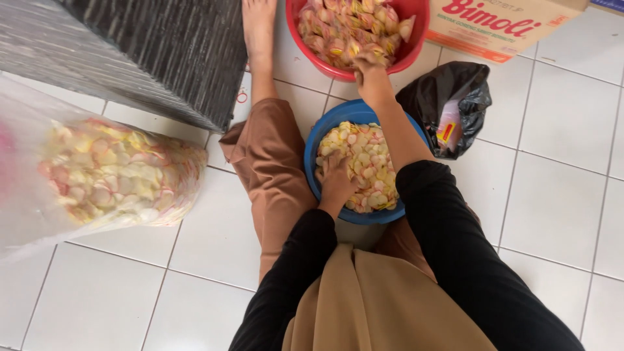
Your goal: The person is sitting on the floor, using both hands to mix and sort through a large quantity of crackers in a blue plastic bowl.
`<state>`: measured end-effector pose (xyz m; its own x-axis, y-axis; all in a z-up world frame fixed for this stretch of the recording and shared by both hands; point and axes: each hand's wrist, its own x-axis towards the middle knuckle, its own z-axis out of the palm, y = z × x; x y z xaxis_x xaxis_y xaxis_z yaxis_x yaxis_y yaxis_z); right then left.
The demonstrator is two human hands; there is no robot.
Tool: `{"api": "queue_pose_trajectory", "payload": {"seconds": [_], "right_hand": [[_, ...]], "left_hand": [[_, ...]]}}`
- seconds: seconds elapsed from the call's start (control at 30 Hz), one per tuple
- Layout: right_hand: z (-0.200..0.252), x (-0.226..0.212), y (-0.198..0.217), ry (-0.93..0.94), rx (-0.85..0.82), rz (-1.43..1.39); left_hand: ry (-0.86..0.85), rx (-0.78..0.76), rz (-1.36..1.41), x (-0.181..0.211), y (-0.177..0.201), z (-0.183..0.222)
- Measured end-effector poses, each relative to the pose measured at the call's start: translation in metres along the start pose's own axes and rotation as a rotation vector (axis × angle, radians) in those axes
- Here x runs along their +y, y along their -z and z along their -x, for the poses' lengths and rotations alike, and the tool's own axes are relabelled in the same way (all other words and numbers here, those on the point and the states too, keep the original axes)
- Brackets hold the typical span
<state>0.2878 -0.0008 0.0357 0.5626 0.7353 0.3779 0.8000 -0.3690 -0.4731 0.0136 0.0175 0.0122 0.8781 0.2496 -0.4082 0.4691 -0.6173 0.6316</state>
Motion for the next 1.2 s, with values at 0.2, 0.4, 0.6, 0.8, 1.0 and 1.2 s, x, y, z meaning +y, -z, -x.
{"api": "queue_pose_trajectory", "payload": {"seconds": [0.2,0.4,0.6,0.8,1.0,1.2], "right_hand": [[0.026,-0.001,-0.008,-0.039,-0.132,0.219],[0.089,0.021,0.033,0.198,0.132,0.204],[0.192,0.052,0.092,-0.227,0.497,0.225],[0.296,0.141,0.038,-0.939,0.313,-0.035],[0.257,0.124,0.037,-0.717,0.39,0.354],[0.262,0.135,0.014,-0.712,0.012,0.417]], "left_hand": [[-0.039,0.129,-0.054,-0.018,-0.025,-0.016],[-0.042,0.126,-0.047,-0.017,-0.023,-0.018],[-0.079,0.242,-0.061,-0.026,-0.039,-0.025],[-0.029,0.212,-0.121,-0.028,-0.043,-0.026],[-0.062,0.233,-0.146,-0.029,-0.044,-0.025],[-0.058,0.199,-0.178,-0.015,-0.036,-0.014]]}}
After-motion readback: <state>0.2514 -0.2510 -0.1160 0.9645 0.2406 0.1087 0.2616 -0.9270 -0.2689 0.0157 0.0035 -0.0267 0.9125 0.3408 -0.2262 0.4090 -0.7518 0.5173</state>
